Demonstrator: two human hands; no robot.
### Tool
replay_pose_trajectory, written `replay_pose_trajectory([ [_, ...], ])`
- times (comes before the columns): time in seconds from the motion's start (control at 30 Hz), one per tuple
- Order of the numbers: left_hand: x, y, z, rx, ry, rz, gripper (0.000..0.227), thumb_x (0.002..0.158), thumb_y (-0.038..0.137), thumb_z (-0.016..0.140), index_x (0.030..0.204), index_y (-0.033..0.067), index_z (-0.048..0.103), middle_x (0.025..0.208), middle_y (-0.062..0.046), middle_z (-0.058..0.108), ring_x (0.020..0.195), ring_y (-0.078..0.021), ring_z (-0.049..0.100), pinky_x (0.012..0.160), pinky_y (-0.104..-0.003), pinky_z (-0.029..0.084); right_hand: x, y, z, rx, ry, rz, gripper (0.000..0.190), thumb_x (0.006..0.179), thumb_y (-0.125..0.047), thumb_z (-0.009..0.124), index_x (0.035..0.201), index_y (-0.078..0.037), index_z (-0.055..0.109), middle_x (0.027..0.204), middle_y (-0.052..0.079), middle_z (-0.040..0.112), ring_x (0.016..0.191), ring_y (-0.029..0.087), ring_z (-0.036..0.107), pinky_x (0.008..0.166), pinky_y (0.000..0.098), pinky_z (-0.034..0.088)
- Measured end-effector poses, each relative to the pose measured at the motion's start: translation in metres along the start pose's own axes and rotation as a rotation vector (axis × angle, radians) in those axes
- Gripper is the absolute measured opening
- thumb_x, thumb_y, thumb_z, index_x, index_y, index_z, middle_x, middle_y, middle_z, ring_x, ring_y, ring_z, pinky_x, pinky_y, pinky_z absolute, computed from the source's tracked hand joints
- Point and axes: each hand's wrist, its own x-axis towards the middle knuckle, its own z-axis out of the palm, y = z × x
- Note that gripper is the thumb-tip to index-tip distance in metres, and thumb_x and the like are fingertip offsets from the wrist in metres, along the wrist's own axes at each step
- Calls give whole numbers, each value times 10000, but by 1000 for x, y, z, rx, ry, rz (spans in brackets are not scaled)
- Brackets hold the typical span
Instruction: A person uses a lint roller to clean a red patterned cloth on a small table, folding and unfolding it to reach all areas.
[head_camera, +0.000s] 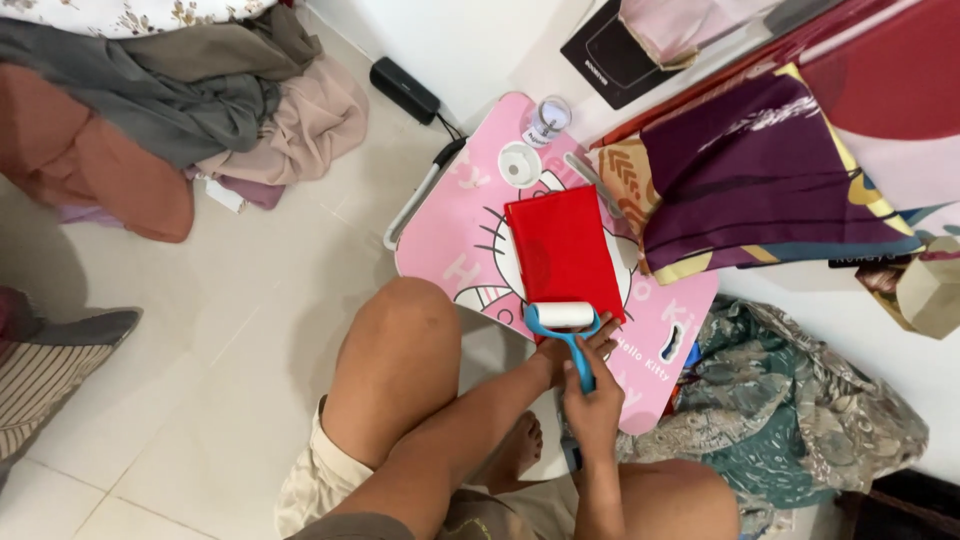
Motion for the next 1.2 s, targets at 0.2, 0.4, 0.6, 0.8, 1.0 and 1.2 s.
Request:
replay_pose_trajectory([
  [0.2,-9,6,7,79,112,90,591,979,379,477,1528,178,386,1724,-27,184,1613,-232,95,1342,-465,99,39,29,28,-69,29,7,383,872,-182,744,1254,-207,758,1209,157,744,1139,403,671,951,503,565],
  [0.4,-15,16,-79,16,-53,49,967,807,259,616,1627,37,154,1602,-160,312,1433,-326,326,1199,-466,254,127,2,48,-142,-53,-15,389,915,-269,669,1299,-310,714,1184,103,748,1150,409,666,966,535,543],
  [0.6,-13,24,-87,54,-103,122,517,726,126,742,1234,70,666,1319,-121,670,1261,-376,521,1145,-465,390,158,-18,49,-113,-69,-137,387,922,-230,659,1306,-249,696,1206,95,739,1131,379,679,941,512,551],
  [0.8,-9,42,-131,256,-311,116,239,885,271,667,796,106,816,778,-42,723,873,-270,712,998,-434,483,67,-28,20,-116,-60,-50,398,940,-270,644,1335,-244,686,1187,153,736,1159,433,649,954,566,534],
  [1.0,-1,29,-125,160,-84,173,262,833,353,663,832,131,801,833,-44,711,940,-296,691,1026,-485,462,25,3,32,-81,-75,86,432,914,-177,645,1343,-151,692,1161,279,720,1158,518,627,988,605,513],
  [1.2,-9,20,-121,85,143,223,319,781,435,660,868,156,787,889,-45,700,1008,-321,670,1053,-537,440,113,50,81,-415,-167,224,458,964,-538,578,1420,-501,559,1349,243,626,1405,643,317,1104,782,244],
])
